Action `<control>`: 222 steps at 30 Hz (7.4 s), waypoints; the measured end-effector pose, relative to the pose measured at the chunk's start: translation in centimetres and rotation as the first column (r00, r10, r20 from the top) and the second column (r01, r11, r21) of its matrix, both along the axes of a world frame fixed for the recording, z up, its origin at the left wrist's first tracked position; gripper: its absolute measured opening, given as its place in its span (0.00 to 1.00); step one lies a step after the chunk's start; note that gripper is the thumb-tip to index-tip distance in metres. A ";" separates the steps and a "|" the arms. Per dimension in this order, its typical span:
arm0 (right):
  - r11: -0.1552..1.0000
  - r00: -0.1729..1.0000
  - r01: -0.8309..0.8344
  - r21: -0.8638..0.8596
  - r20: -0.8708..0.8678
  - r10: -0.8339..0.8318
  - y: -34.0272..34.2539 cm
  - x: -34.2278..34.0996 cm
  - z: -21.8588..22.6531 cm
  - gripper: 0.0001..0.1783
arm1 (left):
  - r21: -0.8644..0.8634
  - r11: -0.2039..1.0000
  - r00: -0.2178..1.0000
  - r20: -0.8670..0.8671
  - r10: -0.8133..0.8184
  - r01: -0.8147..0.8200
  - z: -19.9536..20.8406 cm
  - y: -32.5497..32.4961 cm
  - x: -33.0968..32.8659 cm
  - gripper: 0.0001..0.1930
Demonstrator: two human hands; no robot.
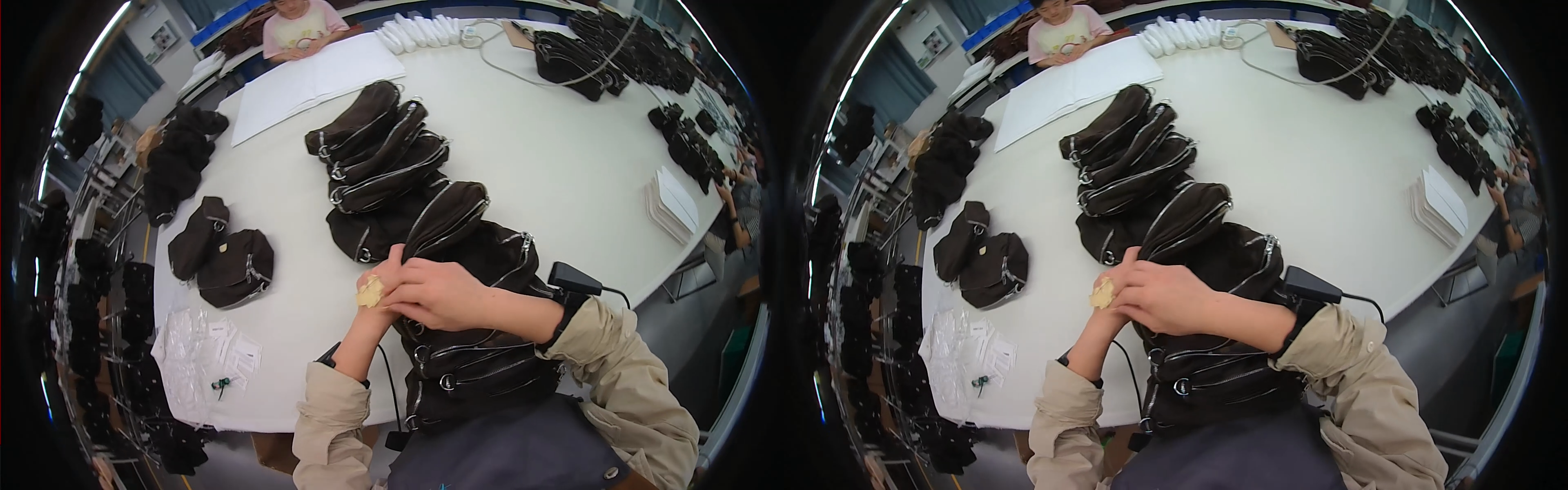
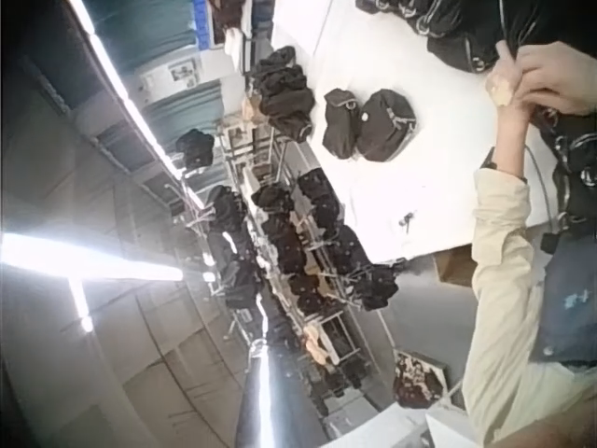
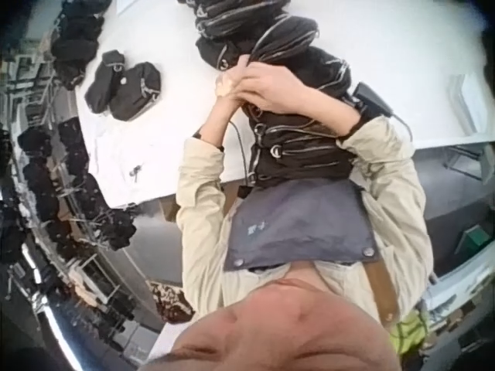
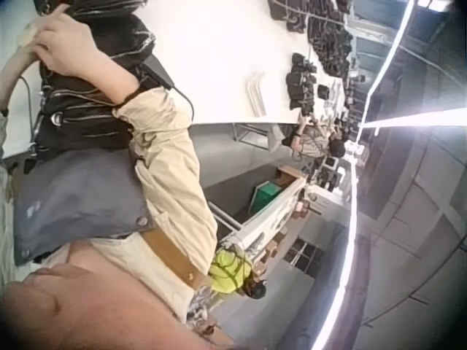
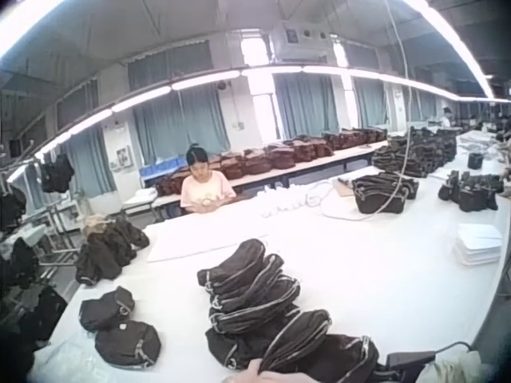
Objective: Checking and assembling components of brown crossbody bags.
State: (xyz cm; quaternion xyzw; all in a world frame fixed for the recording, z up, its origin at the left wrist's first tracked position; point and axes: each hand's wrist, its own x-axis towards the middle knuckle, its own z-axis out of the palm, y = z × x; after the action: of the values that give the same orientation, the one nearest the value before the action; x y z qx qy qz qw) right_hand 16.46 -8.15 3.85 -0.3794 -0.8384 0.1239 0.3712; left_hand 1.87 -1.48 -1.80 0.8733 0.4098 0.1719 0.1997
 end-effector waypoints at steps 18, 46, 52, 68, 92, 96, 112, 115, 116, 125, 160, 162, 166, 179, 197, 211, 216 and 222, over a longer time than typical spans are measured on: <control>0.974 0.993 0.031 -0.224 -0.105 -0.055 -1.4 -0.3 -0.3 0.03 | -0.082 0.994 0.988 0.136 0.078 -0.067 -1.7 -3.0 -1.1 0.25; 0.888 0.921 0.111 -0.445 -0.289 -0.260 -9.9 0.1 2.4 0.13 | 0.177 0.847 0.848 0.294 0.441 -0.501 6.0 -13.1 -22.8 0.10; 0.926 0.880 -0.019 -0.377 -0.446 -0.164 -11.4 -1.8 2.4 0.21 | 0.144 0.960 0.859 0.430 -0.278 0.239 7.7 -12.3 -3.7 0.17; 0.580 0.607 0.438 -0.687 -0.249 -0.754 -11.8 9.9 -3.0 0.16 | 0.411 0.911 0.960 0.266 -0.085 -0.033 3.2 -7.4 -1.5 0.22; 0.923 0.763 0.228 -0.309 -0.533 -0.366 -17.5 8.5 7.2 0.20 | -0.481 0.872 0.238 0.861 0.450 0.093 17.4 -6.9 -2.4 0.22; 0.931 0.883 0.288 -0.223 -0.314 -0.349 -17.7 7.0 6.5 0.20 | -0.508 0.861 0.460 0.764 0.452 -0.003 6.8 -7.4 -5.7 0.20; 0.764 0.955 0.238 -0.600 0.002 -0.296 -17.6 5.1 4.5 0.08 | -0.424 0.903 0.347 0.838 0.421 -0.071 6.5 -11.1 -3.7 0.22; 0.754 0.958 0.239 -0.612 0.023 -0.285 -17.6 5.2 4.6 0.07 | -0.406 0.911 0.372 0.837 0.402 -0.070 6.6 -11.2 -3.8 0.22; 0.755 0.960 0.236 -0.612 0.026 -0.279 -17.6 5.2 4.6 0.07 | -0.407 0.911 0.372 0.837 0.402 -0.069 6.6 -11.2 -3.8 0.22; 0.762 0.964 0.225 -0.607 0.024 -0.265 -17.1 4.8 4.2 0.08 | -0.348 0.928 0.435 0.821 0.370 -0.134 6.8 -11.4 -3.9 0.22; 0.548 0.762 -0.224 -0.806 -0.495 -0.418 -16.2 6.4 3.6 0.21 | -0.385 0.909 0.397 0.818 0.415 -0.158 6.4 -12.6 -3.7 0.21; 0.404 0.518 -0.471 -0.784 -0.617 -0.593 -16.3 7.5 3.9 0.20 | -0.369 0.910 0.407 0.814 0.415 -0.189 6.2 -12.5 -3.8 0.22; 0.361 0.778 -0.264 -0.894 -0.419 -0.468 -16.2 7.2 4.3 0.20 | -0.378 0.908 0.404 0.813 0.419 -0.180 6.1 -12.0 -3.7 0.22; 0.989 0.990 -0.126 -0.083 0.060 0.131 -10.6 2.7 13.8 0.27 | 0.061 0.938 0.940 -0.036 -0.338 0.340 13.8 -11.3 -1.7 0.35; 0.650 0.777 0.077 -0.756 -0.363 -0.514 -14.7 10.6 10.1 0.14 | -0.534 0.831 0.978 0.201 -0.056 0.157 15.1 -4.2 -2.9 0.15; 0.665 0.458 -0.002 -0.747 -0.591 -0.663 -16.2 10.4 5.3 0.16 | 0.003 0.897 0.883 -0.179 -0.433 0.441 2.3 -5.7 1.5 0.27; 0.649 0.524 -0.009 -0.760 -0.557 -0.644 -15.7 10.0 4.2 0.16 | -0.262 0.914 0.941 0.218 -0.259 0.312 3.7 -3.8 -1.5 0.12; 0.673 0.487 -0.050 -0.738 -0.607 -0.629 -14.0 7.3 2.7 0.16 | -0.284 0.919 0.866 0.490 -0.105 0.272 6.9 -7.0 -3.7 0.11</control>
State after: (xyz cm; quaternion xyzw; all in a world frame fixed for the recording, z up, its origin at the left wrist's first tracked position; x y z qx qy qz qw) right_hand 23.75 -22.10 6.50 -0.5270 -0.3672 0.5093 0.5727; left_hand -1.80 -8.50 5.10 0.7943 0.2846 0.2810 0.4572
